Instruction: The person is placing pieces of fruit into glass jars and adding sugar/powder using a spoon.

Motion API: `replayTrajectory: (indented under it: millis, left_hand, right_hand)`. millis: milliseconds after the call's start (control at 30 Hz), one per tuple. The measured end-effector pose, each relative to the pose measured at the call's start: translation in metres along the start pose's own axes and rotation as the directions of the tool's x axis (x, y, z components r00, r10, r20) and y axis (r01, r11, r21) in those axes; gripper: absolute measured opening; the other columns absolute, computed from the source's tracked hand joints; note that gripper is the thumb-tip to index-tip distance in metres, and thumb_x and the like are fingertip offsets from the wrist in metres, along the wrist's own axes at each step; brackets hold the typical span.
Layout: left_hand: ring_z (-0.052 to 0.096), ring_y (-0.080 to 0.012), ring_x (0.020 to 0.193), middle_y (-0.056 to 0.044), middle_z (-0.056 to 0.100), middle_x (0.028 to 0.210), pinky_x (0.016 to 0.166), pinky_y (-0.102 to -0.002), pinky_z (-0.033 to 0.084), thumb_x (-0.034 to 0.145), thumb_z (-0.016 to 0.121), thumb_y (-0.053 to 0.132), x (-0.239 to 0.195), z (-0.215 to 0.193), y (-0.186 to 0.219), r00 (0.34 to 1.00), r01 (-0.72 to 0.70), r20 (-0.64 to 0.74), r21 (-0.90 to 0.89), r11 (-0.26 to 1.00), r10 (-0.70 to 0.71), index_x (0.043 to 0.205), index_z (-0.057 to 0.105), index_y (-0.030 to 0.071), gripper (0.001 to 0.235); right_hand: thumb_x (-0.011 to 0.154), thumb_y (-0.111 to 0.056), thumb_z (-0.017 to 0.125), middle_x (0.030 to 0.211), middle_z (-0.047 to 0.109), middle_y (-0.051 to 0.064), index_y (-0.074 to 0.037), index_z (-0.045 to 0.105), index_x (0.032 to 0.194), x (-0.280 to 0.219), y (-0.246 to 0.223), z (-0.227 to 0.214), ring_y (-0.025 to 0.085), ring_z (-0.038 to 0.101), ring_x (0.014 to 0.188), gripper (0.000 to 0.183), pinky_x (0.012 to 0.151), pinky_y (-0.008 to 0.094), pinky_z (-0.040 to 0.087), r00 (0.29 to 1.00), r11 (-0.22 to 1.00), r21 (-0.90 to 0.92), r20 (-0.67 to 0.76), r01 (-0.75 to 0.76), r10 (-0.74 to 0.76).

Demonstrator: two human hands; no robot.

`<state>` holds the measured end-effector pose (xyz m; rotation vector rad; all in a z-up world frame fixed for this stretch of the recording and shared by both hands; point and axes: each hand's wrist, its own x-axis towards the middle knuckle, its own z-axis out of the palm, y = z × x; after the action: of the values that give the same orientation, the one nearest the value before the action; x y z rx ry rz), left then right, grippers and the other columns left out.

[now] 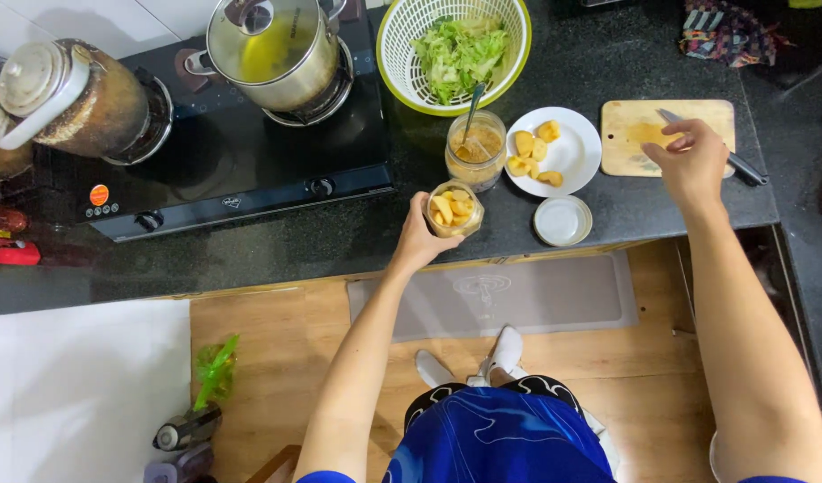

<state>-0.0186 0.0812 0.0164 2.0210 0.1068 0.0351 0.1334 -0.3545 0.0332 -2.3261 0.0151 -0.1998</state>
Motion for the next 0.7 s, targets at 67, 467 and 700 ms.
replayTrajectory:
  millis: [67, 467, 700]
  left_hand:
    - [0.056, -0.0305, 0.133, -0.02, 0.057, 0.139, 0.11, -0.041, 0.046, 0.063, 0.096, 0.021, -0.002, -0.003, 0.008, 0.999, 0.033, 0.019, 0.0, 0.999, -0.033, 0.141, 0.036, 0.006, 0.099]
    - [0.051, -0.0298, 0.137, -0.018, 0.052, 0.143, 0.114, -0.041, 0.042, 0.064, 0.095, 0.018, -0.001, -0.022, 0.005, 0.993, 0.12, -0.016, 0.008, 0.993, -0.12, 0.144, 0.034, 0.006, 0.102]
    - [0.044, -0.0376, 0.14, -0.023, 0.042, 0.152, 0.114, -0.044, 0.039, 0.063, 0.096, 0.017, 0.01, -0.026, -0.016, 0.997, 0.042, -0.073, 0.081, 0.996, -0.036, 0.155, 0.024, 0.003, 0.118]
  right_hand:
    - [0.089, -0.011, 0.088, 0.095, 0.07, 0.014, -0.001, 0.069, 0.124, -0.001, 0.005, 0.006, 0.023, 0.069, 0.084, 0.041, 0.072, 0.034, 0.054, 0.998, 0.998, -0.057, 0.053, -0.035, 0.038]
    - [0.086, -0.016, 0.08, 0.092, 0.074, 0.024, -0.002, 0.069, 0.127, -0.011, -0.077, 0.052, 0.035, 0.073, 0.086, 0.045, 0.078, 0.043, 0.057, 0.936, 0.974, -0.162, 0.339, 0.158, -0.095]
    - [0.092, -0.039, 0.081, 0.074, 0.066, 0.015, 0.001, 0.067, 0.123, 0.025, -0.211, 0.107, 0.025, 0.064, 0.064, 0.052, 0.058, 0.039, 0.05, 0.936, 0.981, 0.051, 0.295, 0.188, -0.195]
